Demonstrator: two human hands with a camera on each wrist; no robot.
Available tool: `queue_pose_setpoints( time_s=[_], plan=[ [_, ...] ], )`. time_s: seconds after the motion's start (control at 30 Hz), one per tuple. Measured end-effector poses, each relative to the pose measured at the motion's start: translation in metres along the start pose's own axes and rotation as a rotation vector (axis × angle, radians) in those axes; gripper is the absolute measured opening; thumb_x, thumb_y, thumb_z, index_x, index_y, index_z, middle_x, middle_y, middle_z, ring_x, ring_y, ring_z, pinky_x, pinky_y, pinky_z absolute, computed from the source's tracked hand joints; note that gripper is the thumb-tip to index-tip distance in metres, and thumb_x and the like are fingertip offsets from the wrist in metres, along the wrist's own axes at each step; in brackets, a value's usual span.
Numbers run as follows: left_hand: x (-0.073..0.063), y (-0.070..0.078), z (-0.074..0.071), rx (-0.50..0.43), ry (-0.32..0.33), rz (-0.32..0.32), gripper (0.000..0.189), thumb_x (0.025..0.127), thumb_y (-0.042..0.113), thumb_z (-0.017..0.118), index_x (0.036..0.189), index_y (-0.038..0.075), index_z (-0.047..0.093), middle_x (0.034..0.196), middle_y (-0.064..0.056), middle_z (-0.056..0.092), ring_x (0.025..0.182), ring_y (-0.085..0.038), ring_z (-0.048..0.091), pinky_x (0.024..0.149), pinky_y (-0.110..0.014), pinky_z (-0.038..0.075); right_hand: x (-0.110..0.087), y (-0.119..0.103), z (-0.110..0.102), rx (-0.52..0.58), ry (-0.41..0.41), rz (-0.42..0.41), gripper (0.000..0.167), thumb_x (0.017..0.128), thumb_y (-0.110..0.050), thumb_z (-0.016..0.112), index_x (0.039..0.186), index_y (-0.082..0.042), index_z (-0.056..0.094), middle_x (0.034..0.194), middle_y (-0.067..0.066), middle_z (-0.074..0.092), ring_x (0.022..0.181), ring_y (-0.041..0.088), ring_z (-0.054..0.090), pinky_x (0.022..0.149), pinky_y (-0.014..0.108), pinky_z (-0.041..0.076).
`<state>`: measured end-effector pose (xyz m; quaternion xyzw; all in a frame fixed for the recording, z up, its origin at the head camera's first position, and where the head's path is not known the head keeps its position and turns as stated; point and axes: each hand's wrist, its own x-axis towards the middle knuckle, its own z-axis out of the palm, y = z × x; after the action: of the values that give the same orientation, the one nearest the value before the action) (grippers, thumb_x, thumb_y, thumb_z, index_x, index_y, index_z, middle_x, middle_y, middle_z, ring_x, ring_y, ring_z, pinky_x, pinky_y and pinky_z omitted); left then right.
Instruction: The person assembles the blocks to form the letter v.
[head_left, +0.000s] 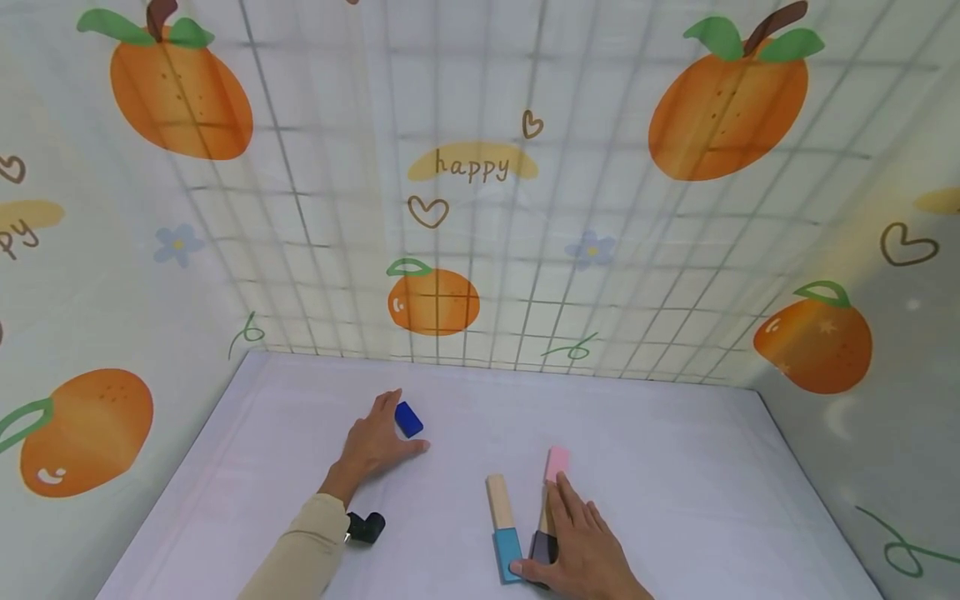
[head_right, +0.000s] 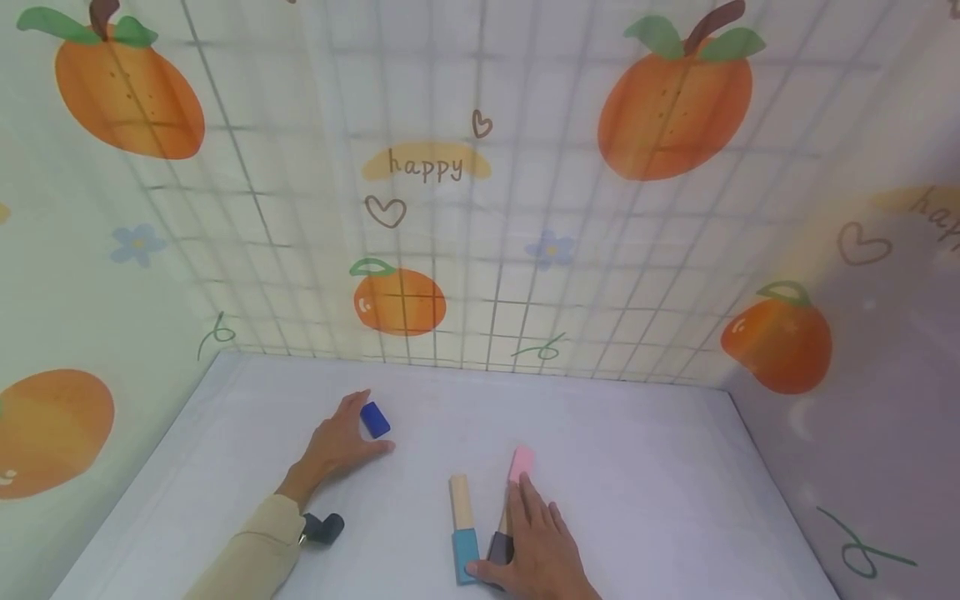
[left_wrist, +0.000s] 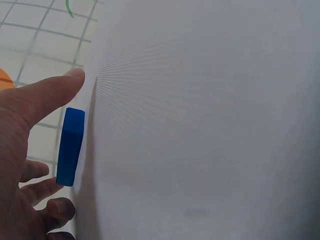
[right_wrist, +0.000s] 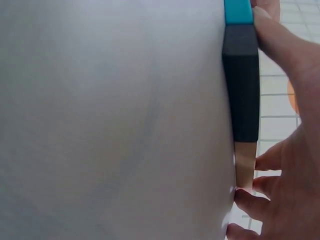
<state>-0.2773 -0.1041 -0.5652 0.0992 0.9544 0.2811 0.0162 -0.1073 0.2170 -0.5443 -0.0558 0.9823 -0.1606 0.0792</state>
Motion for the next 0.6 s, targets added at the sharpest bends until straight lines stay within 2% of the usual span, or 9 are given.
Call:
queue_pose_setpoints(
  time_s=[0.33,0.6],
  plan=[
    [0.0024,0.0011,-0.0004,0.011,-0.007,-0.001,0.100,0.080,0.054,0.080,0.155,0.005,0.036,0.153,-0.019,0.041,0.126,-0.042,0.053,0.105,-0.063,0.038,-0.0010,-0.0005,-0.0009,0.017,-0.004,0.005,0.132,0.067,-0.088,0.065,0.155,0.005,0.030,0.162,0.026,0.023,0.143,0.045,0.034,0.113,0.064,0.025],
    [0.0043,0.0025,0.0011,0.019,0.006,-0.003,0.089,0.084,0.046,0.080,0.153,0.006,0.041,0.149,-0.017,0.046,0.125,-0.038,0.055,0.104,-0.061,0.040,-0.0014,-0.0019,-0.0028,0.025,-0.012,0.015,0.134,0.066,-0.088,0.065,0.156,0.004,0.028,0.163,0.025,0.023,0.143,0.044,0.034,0.114,0.064,0.025]
  ],
)
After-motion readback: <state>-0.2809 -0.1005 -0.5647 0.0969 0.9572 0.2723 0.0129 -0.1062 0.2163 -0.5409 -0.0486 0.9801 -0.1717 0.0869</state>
